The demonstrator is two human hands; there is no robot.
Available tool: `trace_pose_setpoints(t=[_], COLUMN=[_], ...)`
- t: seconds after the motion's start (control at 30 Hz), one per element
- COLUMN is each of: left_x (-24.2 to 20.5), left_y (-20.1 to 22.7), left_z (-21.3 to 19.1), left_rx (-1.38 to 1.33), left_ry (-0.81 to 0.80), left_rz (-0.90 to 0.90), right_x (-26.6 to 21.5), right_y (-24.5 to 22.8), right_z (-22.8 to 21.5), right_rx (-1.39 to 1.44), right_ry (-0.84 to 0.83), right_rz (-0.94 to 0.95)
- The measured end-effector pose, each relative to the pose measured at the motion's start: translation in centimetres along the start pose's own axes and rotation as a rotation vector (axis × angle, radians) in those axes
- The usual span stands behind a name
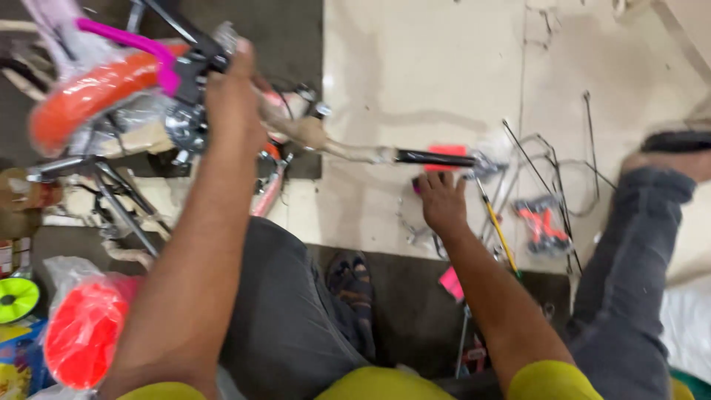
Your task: The person sits on the floor and attaches a pink brake lever to a black handlebar, tightening its screw with a screwdriver. They slide a pink foam grip onto the bar, then position the handlebar assembly onto the stem of a partially wrapped children's bicycle.
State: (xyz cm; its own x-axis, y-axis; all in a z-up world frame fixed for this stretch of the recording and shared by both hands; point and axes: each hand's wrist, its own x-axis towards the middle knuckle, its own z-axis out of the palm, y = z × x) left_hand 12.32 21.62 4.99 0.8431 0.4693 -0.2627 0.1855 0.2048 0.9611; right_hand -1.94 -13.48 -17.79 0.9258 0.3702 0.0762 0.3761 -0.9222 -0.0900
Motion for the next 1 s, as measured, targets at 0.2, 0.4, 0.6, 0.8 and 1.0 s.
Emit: trace_pose_setpoints(t=[0.2,0.4,0.6,0.8,1.0], left_x=[-1.2,-3.5,-3.7,-10.1,-16.9], left_y=[-1.1,-0.1,-0.4,1.6,3.2], left_z=[3.4,4.4,1.7,-3.0,-9.3], left_rx=[-0.138,-0.22,-0.226,-0.452,-0.594], left_ry=[-0.1,-0.135,-0.126,-0.131,-0.128], left_rz=[-0.085,-0.189,-0.186,-0.205,-0.18], right_x=[-0.8,-4.2,-8.8,-11.0,-10.3], right_y=[1.6,8.2,8.0,4.9,2.1], right_z=[1.2,4.2,-18.7,-27.4,-29.5], right_rx=[-0.075,1.234,2.415,2.477,2.576], right_ry=[-0.164,0.071,0.398,0.306,0.258], right_rz=[0.181,0.833,0.197,-0.098,-0.247])
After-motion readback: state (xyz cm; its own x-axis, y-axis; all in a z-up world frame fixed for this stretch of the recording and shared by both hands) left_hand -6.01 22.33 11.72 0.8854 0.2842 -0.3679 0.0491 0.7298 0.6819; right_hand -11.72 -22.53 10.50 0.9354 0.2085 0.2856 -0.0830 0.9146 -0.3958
